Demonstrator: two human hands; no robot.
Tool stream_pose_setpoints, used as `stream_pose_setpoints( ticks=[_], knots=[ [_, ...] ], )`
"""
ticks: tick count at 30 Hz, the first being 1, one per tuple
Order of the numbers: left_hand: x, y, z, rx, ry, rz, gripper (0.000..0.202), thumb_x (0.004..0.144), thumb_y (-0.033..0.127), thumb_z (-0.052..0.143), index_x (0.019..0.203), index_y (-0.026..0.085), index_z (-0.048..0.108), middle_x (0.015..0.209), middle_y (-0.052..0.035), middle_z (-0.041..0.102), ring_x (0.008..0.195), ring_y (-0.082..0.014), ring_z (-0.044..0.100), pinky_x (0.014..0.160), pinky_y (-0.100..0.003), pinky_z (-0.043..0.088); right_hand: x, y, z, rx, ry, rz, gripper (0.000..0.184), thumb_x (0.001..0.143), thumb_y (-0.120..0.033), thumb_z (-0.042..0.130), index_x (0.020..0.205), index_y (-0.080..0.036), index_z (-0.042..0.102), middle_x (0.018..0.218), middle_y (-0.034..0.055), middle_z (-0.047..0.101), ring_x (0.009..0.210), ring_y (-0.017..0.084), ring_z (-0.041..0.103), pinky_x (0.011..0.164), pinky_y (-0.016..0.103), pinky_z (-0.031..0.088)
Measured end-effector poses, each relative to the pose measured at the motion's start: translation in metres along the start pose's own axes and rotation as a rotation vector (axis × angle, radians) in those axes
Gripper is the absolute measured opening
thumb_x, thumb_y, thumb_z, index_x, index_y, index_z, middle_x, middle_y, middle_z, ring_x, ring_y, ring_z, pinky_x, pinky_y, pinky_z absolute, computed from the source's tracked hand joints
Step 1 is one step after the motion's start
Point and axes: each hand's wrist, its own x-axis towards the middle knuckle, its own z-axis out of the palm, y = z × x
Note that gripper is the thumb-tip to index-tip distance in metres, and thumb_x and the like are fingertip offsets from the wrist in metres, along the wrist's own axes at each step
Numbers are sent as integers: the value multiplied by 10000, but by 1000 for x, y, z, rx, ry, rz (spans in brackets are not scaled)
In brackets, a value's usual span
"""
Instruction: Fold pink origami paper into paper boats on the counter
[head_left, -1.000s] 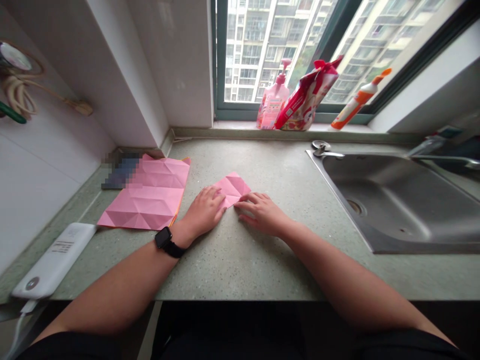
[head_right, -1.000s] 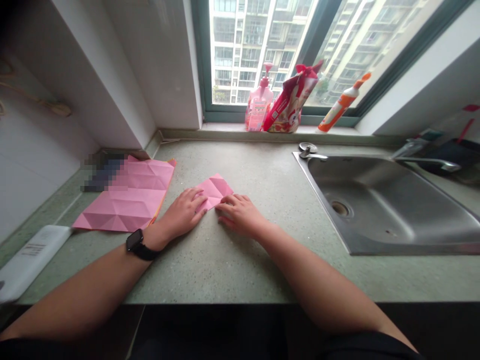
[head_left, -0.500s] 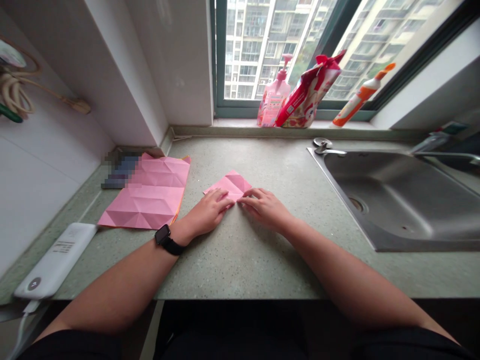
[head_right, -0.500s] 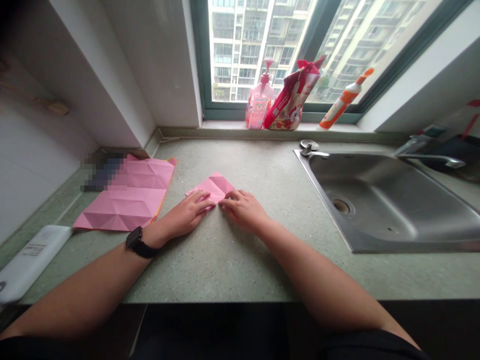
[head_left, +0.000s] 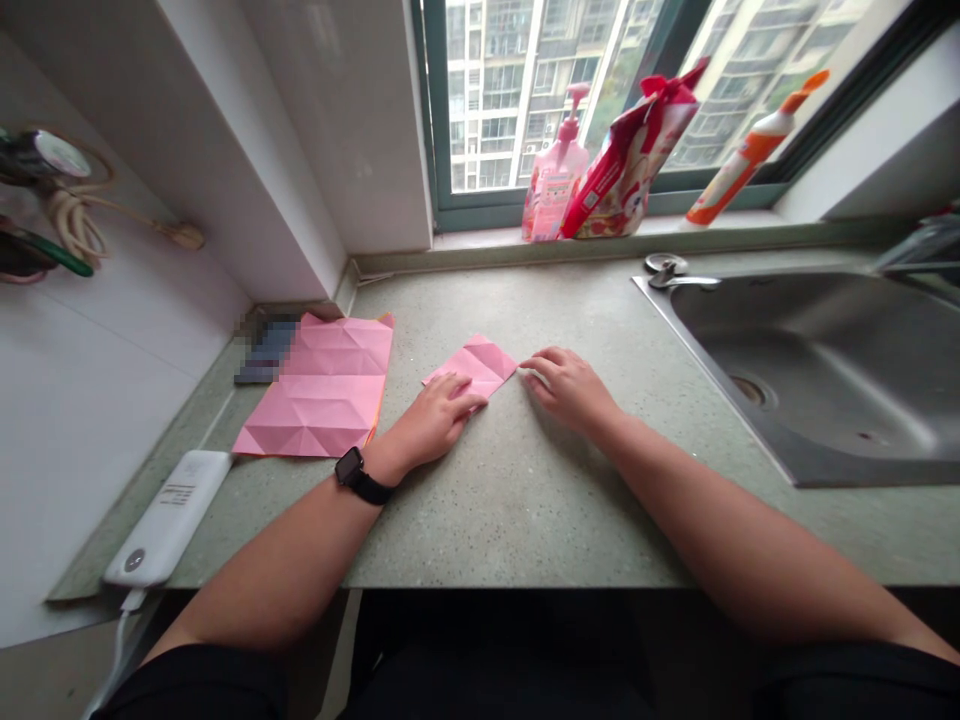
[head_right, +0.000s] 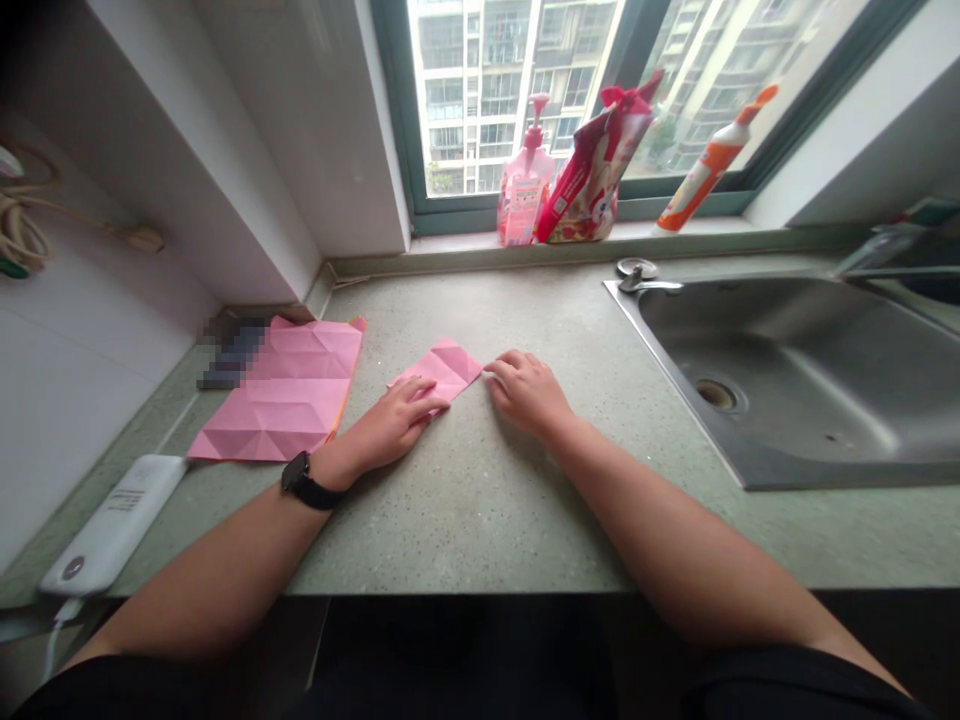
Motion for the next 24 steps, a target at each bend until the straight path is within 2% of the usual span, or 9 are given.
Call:
stream_pose_setpoints(
  ticks=[4,8,14,19,21,24],
  knots=[
    [0,2,1,49,4,-19,345,1078,185,570,1351,283,757,1529,-118,608,1496,-332,506,1310,-624,388,-2,-10,-1,48,31,-149,297,1092,-277,570,1275,-265,803,1303,119,767,1194,306,682,1061,501,542],
    [1,1,3,94,-4,-28,374,1084,208,568,1411,283,731,1549,-124,594,1524,-344,477,1326,-645,353,-6,-24,4,35,-64,-247,280,1078,-290,624,1306,-287,787,1356,104,762,1215,306,691,1064,511,547],
    [1,0,4,117,9,-28,375,1087,229,581,1420,310,736,1554,-114,602,1516,-335,490,1324,-656,338,-5,-24,6,66,-131,-247,262,1091,-283,615,1276,-299,799,1326,88,774,1173,285,724,1030,482,573],
    [-3,2,-9,123,26,4,252,1067,254,653,1239,313,827,1489,-102,662,1467,-330,550,1322,-726,275,-4,-23,5,83,-148,-223,260,1078,-299,646,1284,-315,804,1357,90,766,1188,293,721,1037,496,573],
    [-6,1,-17,115,17,34,199,1038,273,711,1168,313,855,1467,-94,683,1442,-321,576,1330,-714,265,-4,-23,5,87,-154,-213,258,1078,-306,649,1282,-323,805,1361,84,766,1193,290,719,1042,495,571],
    [-10,-2,-26,106,-8,60,143,1000,307,766,1085,313,881,1401,-80,722,1346,-307,639,1314,-665,325,-4,-24,5,89,-165,-205,261,1080,-309,649,1289,-323,804,1351,82,770,1195,286,720,1049,491,567]
  ],
)
